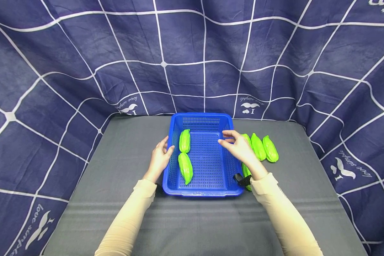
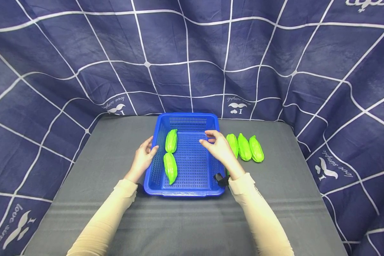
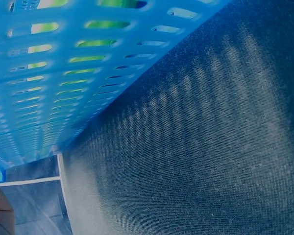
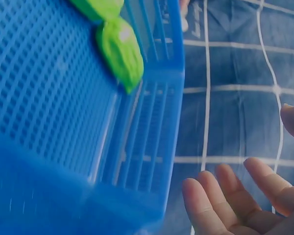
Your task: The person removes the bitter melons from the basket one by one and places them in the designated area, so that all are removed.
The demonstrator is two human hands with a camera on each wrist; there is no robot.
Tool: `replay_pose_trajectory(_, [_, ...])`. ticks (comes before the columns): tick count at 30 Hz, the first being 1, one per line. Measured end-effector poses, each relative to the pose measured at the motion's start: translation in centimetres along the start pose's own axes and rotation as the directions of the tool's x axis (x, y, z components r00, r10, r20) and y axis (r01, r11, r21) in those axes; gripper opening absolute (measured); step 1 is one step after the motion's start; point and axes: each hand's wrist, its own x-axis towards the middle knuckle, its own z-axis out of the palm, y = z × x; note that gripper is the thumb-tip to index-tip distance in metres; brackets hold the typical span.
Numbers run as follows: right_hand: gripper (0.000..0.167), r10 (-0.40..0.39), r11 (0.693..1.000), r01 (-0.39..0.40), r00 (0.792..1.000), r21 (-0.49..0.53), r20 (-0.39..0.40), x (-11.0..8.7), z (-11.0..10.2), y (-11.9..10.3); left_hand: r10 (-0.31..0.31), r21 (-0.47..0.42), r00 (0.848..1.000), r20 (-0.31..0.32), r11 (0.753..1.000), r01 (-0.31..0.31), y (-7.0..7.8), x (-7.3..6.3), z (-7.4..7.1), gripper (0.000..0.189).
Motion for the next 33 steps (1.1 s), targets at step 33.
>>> replay_pose_trajectory(33, [0.066, -0.057, 0.990, 0.087, 0.967, -0.108, 0.247, 2.0, 10.3, -2.8, 0.006, 0.017, 1.000, 0.000, 1.000, -0.006, -0.1, 0.2, 0.2, 0.056])
